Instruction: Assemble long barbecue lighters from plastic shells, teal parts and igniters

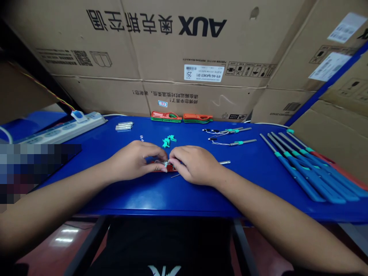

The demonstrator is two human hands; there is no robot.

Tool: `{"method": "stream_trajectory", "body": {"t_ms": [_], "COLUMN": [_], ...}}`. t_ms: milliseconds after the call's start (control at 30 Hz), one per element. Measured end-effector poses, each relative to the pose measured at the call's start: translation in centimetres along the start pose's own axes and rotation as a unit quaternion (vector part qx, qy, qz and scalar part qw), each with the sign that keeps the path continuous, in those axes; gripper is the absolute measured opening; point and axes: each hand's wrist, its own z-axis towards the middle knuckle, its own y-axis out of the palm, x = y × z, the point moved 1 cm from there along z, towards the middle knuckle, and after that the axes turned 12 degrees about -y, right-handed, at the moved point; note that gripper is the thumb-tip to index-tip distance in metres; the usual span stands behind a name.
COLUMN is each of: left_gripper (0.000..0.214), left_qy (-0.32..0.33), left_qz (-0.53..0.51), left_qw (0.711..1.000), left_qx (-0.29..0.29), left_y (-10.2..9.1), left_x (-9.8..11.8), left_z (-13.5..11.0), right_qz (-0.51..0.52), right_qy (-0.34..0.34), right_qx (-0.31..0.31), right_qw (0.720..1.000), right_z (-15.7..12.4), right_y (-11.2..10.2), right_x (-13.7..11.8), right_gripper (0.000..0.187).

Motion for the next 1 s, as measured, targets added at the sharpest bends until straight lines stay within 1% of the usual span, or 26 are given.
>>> {"method": "stream_trajectory", "body": {"t_ms": [367, 600, 800, 1000], "left_gripper": [0.014, 0.006, 0.009, 0.01], "left_qy": [0.008, 0.031, 0.021, 0.007], "left_qz": [0.022, 0.05, 0.068, 0.098], "left_qw": [1.0, 0.997, 0.997, 0.995], "left_qx": [0.019, 0.046, -0.004, -0.021], "left_y": [0.3, 0.6, 1.2, 1.5], "left_x": [0.7, 1.3, 1.7, 1.8], "left_z": [-0.1, -0.5, -0.8, -0.9], "right_qz": [0.016, 0.003, -0.029, -0.024], "right_qy": [-0.001, -0.033, -0.072, -0.076], "right_qx": [0.004, -0.021, -0.069, -0.1], "right_qw": [1.0, 0.999, 0.995, 0.992], "right_z": [-0.1, -0.2, -0.2, -0.3], "right_y": [0.2, 0.2, 0.3, 0.5], "right_x": [0.0, -0.2, -0.6, -0.6], "right_gripper": [0.016, 0.019, 0.021, 0.022]}}
